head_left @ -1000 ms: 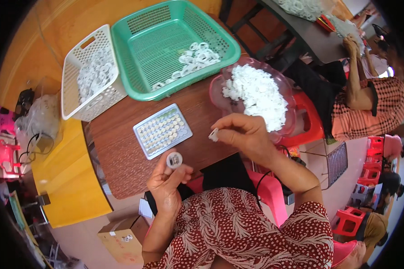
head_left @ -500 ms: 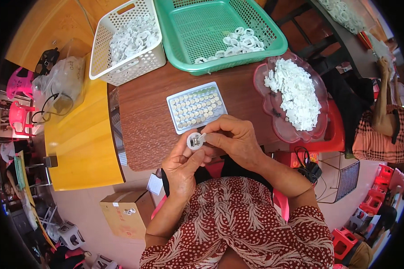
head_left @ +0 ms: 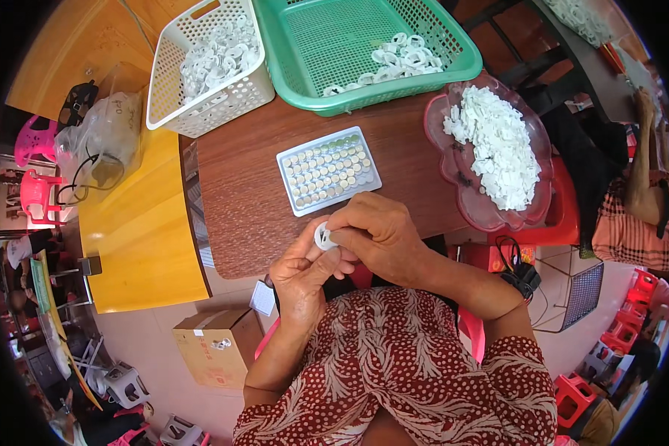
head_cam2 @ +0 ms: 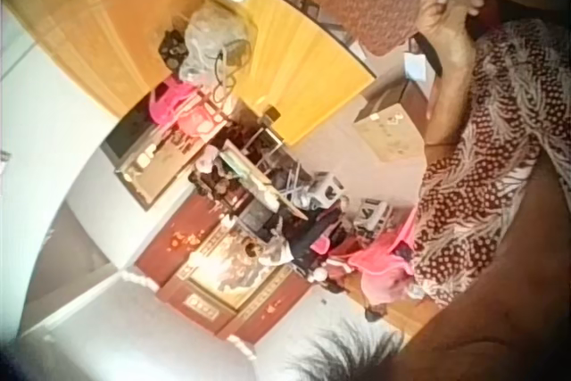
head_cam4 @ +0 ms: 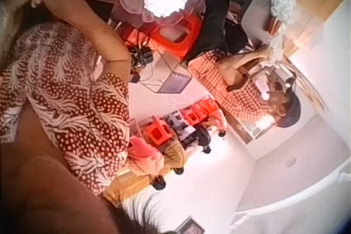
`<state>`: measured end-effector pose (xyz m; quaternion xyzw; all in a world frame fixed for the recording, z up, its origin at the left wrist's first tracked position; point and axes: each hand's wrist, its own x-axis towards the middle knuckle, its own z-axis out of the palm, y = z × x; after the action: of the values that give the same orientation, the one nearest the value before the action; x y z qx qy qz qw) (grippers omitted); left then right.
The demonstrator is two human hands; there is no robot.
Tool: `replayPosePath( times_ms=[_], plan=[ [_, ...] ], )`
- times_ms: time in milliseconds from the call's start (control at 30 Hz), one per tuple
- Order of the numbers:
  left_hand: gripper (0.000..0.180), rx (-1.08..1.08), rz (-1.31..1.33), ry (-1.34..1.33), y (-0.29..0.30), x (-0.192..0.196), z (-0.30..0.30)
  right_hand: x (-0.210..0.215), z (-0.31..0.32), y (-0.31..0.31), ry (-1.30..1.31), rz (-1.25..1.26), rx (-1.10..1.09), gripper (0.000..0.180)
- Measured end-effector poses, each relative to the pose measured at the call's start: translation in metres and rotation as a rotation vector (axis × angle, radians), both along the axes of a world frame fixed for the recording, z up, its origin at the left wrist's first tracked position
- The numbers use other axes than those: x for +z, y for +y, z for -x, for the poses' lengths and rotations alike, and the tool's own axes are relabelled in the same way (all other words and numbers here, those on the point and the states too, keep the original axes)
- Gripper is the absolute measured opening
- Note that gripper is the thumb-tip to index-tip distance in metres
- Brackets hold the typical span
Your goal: The person picks up a white plastic base, inserts a small metal battery from a tray, and snaps a white plastic cover onto the assembly before placing it into a pink flower-shaped bowl.
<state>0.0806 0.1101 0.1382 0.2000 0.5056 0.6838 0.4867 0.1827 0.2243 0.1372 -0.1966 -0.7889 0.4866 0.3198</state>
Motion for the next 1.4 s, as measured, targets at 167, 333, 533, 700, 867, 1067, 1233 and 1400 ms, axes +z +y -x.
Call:
replayPosePath(
  times_ms=[167, 333, 533, 700, 867, 1067, 1233, 1400],
  plan=[
    [0.041, 0.009, 0.009, -0.057, 0.0003, 0.0003, -0.0004, -0.0009, 0.0022, 0.0, 0.016, -0.097, -0.021, 0.01],
    [0.042, 0.018, 0.01, -0.043, 0.0001, 0.0013, -0.0015, 0.0027, 0.0038, 0.0017, 0.039, -0.25, 0.004, 0.011],
    [0.039, 0.03, 0.029, -0.056, 0.0006, 0.0002, -0.0017, 0.0001, 0.0033, 0.0003, 0.03, -0.229, -0.008, 0.009],
    [0.039, 0.017, 0.051, -0.101, -0.0002, -0.0014, 0.0003, -0.0026, 0.0026, 0.0023, 0.033, -0.202, 0.034, 0.011],
    [0.039, -0.003, 0.057, -0.112, 0.0, 0.0003, 0.0017, 0.0, 0.0022, 0.0021, 0.012, -0.204, 0.015, 0.009],
    [0.039, 0.01, 0.061, -0.096, 0.0004, 0.0003, 0.0022, -0.0013, 0.0022, 0.0003, 0.007, -0.198, -0.01, 0.01],
    [0.039, 0.006, 0.044, -0.107, 0.0, -0.0017, 0.0025, -0.0054, 0.0011, -0.0002, 0.06, -0.176, -0.013, 0.011],
    [0.039, 0.001, 0.054, -0.117, 0.0007, -0.0008, 0.0027, -0.0037, 0.0011, -0.0005, 0.064, -0.204, -0.001, 0.012]
  ],
)
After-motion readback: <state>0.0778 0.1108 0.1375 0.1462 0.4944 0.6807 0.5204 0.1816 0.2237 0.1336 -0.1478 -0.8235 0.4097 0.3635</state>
